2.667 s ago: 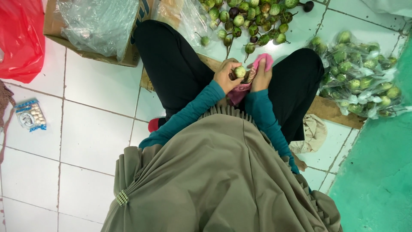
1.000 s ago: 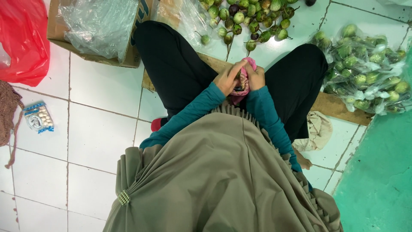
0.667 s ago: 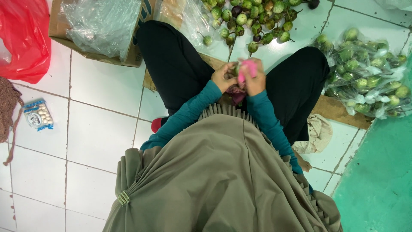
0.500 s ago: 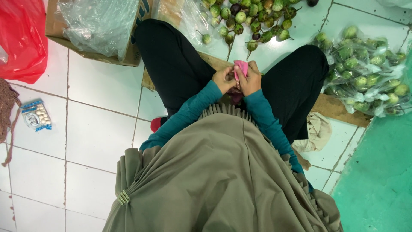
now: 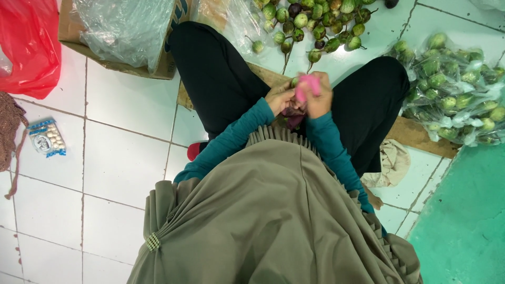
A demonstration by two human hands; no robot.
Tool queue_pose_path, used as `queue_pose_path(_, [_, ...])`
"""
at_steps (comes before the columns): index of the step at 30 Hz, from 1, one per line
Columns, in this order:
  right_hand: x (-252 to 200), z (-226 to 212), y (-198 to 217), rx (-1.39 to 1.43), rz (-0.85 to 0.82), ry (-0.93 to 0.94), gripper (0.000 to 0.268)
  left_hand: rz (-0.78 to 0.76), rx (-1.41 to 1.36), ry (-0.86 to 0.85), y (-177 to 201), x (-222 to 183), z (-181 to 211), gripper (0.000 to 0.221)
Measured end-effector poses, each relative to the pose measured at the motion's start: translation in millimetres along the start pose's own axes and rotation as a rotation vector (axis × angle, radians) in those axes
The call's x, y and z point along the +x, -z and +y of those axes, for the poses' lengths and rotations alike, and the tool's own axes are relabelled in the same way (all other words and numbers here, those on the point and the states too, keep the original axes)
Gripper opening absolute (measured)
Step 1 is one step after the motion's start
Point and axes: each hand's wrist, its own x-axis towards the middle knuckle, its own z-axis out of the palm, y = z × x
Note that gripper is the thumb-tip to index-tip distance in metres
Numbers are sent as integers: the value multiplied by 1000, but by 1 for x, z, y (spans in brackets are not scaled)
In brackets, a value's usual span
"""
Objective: The person wipes small round vegetables with a cloth and places them into plastic bags.
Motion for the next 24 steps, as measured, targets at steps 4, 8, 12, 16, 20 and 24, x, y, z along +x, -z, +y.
queue_pose_path(4, [-2, 23, 3, -268, -162, 232, 25, 24, 113, 32, 2, -6, 5, 43])
queue_pose_path(8, [0, 24, 2, -201, -54, 113, 25, -5, 128, 28, -6, -7, 8, 45])
queue_pose_path(12, [1, 6, -1, 126, 159, -191, 35, -39, -17, 65, -25, -6, 16, 40])
queue_pose_path(16, [14, -30, -8, 180, 221, -257, 49, -28, -89, 72, -29, -3, 31, 30])
queue_pose_path(20, [10, -8, -4, -90, -24, 32, 26, 28, -175, 94, -17, -3, 18, 15])
queue_pose_path(24, [4, 13, -1, -161, -79, -51, 32, 47, -116, 166, -34, -12, 44, 18])
